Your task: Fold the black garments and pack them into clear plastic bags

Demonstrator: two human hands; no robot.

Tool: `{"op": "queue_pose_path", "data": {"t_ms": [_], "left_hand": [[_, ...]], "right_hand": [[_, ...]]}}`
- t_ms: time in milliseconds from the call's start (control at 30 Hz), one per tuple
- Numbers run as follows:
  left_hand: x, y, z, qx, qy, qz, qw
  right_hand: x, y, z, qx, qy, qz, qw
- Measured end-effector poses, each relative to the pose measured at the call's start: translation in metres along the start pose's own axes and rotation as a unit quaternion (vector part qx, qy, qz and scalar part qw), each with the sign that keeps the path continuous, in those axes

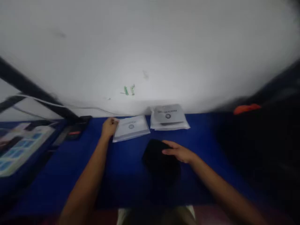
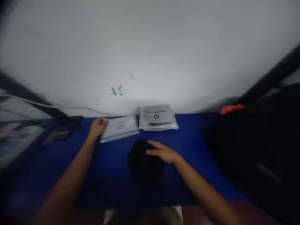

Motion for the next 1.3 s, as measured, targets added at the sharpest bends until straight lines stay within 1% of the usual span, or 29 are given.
{"op": "queue_pose_path", "data": {"t_ms": [133,233,333,367,400,433,467,500,533,567,600,633,667,700,767,833,967,1000,1067,1133,1200,1300], "left_hand": [[-0.010,-0.004,0.021,0.021,-0.019,0.031,0.999],[-0.008,-0.005,0.037,0.019,-0.021,0.065,0.997],[0.010,0.004,0.063,-0.039,-0.007,0.138,0.990],[0.018,0.012,0.075,-0.068,0.009,0.155,0.986],[0.025,0.024,0.089,-0.100,0.034,0.157,0.982],[0.031,0.039,0.105,-0.133,0.075,0.138,0.979],[0.036,0.057,0.122,-0.167,0.133,0.095,0.972],[0.039,0.080,0.142,-0.204,0.197,0.028,0.958],[0.042,0.106,0.161,-0.241,0.248,-0.047,0.937],[0.044,0.133,0.179,-0.279,0.277,-0.115,0.912],[0.047,0.157,0.193,-0.309,0.287,-0.163,0.892],[0.050,0.178,0.203,-0.336,0.287,-0.188,0.877],[0.050,0.193,0.210,-0.344,0.273,-0.199,0.876],[0.050,0.203,0.213,-0.341,0.256,-0.197,0.883],[0.046,0.210,0.212,-0.323,0.228,-0.184,0.900],[0.043,0.208,0.207,-0.301,0.225,-0.183,0.908],[0.044,0.198,0.194,-0.272,0.253,-0.224,0.901],[0.047,0.195,0.190,-0.264,0.263,-0.227,0.900],[0.056,0.186,0.180,-0.239,0.288,-0.212,0.903],[0.066,0.175,0.166,-0.206,0.313,-0.188,0.908],[0.076,0.165,0.146,-0.171,0.328,-0.174,0.913],[0.087,0.156,0.105,-0.123,0.326,-0.170,0.922]], "right_hand": [[-0.010,0.001,-0.008,0.038,0.025,-0.073,0.996],[-0.015,0.005,-0.017,0.055,0.009,-0.107,0.993],[-0.015,0.006,-0.021,0.035,-0.025,-0.112,0.993],[-0.014,0.006,-0.021,0.027,-0.032,-0.111,0.993],[-0.013,0.005,-0.020,0.022,-0.034,-0.107,0.993],[-0.011,0.004,-0.019,0.018,-0.034,-0.098,0.994],[-0.009,0.002,-0.017,0.013,-0.030,-0.087,0.996],[-0.007,0.000,-0.015,0.007,-0.023,-0.073,0.997],[-0.005,-0.002,-0.013,0.002,-0.016,-0.062,0.998],[-0.004,-0.004,-0.012,0.001,-0.011,-0.054,0.998],[-0.004,-0.005,-0.011,0.004,-0.010,-0.052,0.999],[-0.004,-0.006,-0.012,0.012,-0.011,-0.055,0.998],[-0.005,-0.006,-0.013,0.023,-0.014,-0.060,0.998],[-0.005,-0.006,-0.015,0.036,-0.016,-0.062,0.997],[-0.005,-0.005,-0.019,0.058,-0.013,-0.066,0.996],[-0.007,-0.001,-0.024,0.074,-0.009,-0.090,0.993],[-0.009,0.010,-0.034,0.107,0.002,-0.157,0.982],[-0.008,0.012,-0.035,0.112,0.015,-0.164,0.980],[-0.005,0.014,-0.036,0.123,0.052,-0.173,0.976],[-0.002,0.014,-0.038,0.140,0.094,-0.175,0.970],[0.003,0.015,-0.040,0.154,0.134,-0.164,0.965],[0.016,0.020,-0.044,0.177,0.202,-0.129,0.954]]}}
Point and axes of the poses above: each hand's wrist, its own y-axis away from the middle knuckle, its own x-axis out of the back of the hand, z = x × y, the point moved 7 cm from there along -y, towards the middle knuckle, and after that the axes turned 14 degrees about z, right-handed, at the moved point
